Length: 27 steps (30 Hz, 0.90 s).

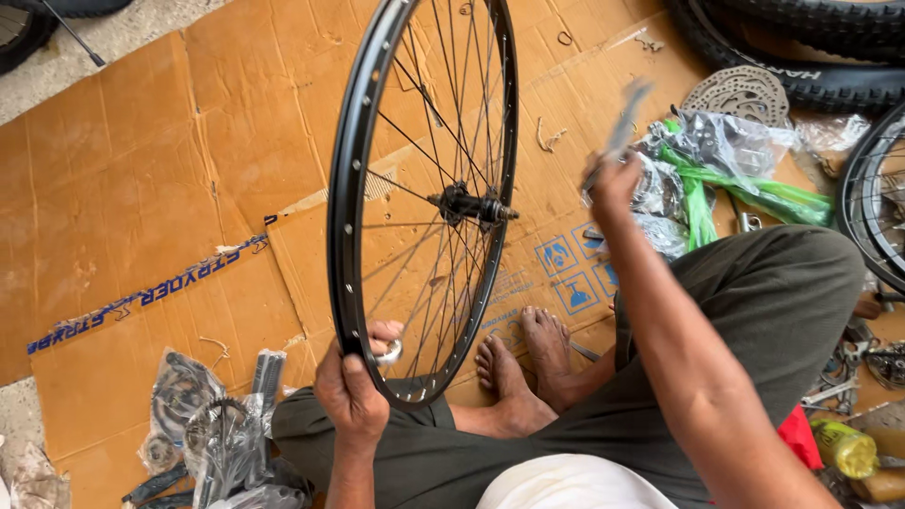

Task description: The person sits on the floor and installs a rubber tire strip into the rim of a bicycle wheel. They then use a metal tool to tighten the spokes of the wheel, rotating the wheel to access different sections.

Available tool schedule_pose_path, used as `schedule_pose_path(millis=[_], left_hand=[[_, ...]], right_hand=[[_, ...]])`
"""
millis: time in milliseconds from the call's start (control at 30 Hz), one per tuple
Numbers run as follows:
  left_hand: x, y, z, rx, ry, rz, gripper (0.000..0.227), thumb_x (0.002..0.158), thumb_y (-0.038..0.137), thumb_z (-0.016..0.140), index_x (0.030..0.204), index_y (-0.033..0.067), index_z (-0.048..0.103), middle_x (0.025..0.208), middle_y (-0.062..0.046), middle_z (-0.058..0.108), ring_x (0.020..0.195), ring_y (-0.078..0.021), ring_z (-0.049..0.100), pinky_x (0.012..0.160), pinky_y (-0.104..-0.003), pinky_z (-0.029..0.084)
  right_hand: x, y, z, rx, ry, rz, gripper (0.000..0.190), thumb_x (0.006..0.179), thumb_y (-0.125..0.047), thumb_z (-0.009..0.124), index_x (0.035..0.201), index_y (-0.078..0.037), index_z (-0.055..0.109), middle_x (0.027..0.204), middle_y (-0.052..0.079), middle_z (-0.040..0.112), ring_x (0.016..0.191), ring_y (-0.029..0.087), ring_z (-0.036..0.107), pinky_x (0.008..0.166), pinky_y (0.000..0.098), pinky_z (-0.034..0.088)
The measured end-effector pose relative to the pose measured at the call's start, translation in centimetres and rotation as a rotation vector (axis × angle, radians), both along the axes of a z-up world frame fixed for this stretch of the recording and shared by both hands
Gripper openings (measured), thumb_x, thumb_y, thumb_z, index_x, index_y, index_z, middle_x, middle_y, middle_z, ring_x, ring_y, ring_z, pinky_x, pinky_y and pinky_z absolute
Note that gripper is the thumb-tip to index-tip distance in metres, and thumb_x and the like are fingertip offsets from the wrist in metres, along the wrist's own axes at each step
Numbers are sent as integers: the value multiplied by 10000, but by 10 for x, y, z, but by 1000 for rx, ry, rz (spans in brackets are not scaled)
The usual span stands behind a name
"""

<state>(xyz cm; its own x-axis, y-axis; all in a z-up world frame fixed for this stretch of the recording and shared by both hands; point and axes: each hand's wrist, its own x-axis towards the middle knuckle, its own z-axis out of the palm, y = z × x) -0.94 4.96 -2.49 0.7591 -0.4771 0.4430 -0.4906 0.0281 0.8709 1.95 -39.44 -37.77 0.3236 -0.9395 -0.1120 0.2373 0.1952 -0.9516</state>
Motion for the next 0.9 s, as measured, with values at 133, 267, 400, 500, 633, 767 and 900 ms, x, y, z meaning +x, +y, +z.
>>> schedule_pose_path(millis=[133,267,400,500,633,767,900], left_hand=[[-7,4,-3,4,-23,-21,479,1132,417,462,960,-14,582,1014,-136,727,1000,-275,743,911,-423,620],[-9,2,-1,23,-44,-59,485,1131,425,471,950,-11,578,991,-138,724,976,-279,754,900,-425,636],[-13,3,-1,90,-101,-3,485,1120,431,467,946,-6,583,976,-132,742,972,-275,768,860,-408,635],[-2,3,0,62,-78,34,491,1120,439,466,950,-3,594,981,-142,750,974,-279,772,851,-416,636],[-3,3,-1,41,-101,4,490,1125,444,469,951,1,588,980,-153,743,962,-285,767,906,-458,657],[1,20,-17,4,-66,31,500,1131,446,479,957,-10,584,1005,-164,752,1024,-321,762,947,-495,641],[26,64,-37,57,48,28,511,1096,460,470,952,-6,620,1043,-192,764,1027,-335,766,895,-491,615]], right_hand=[[28,-43,75,337,-193,-272,547,924,-54,454,1448,-137,317,724,104,627,507,172,585,408,355,475],[39,-10,83,255,-36,337,401,977,-81,540,1371,-142,496,751,57,621,557,142,586,451,326,495],[54,-7,74,285,-126,295,310,1017,-100,571,1310,1,593,723,95,630,531,153,539,446,318,440],[79,1,74,416,-74,-209,361,985,-161,530,1338,-84,520,662,57,648,505,139,609,417,321,487],[51,10,59,54,87,621,415,1046,-174,574,1448,-87,518,724,95,641,565,166,597,488,336,495],[34,11,22,-320,619,487,365,1014,-266,634,1351,-129,612,916,137,777,791,273,709,695,415,548],[33,11,-2,-590,1113,442,424,887,-318,748,1281,-171,688,1184,152,705,1042,341,686,896,439,529]])
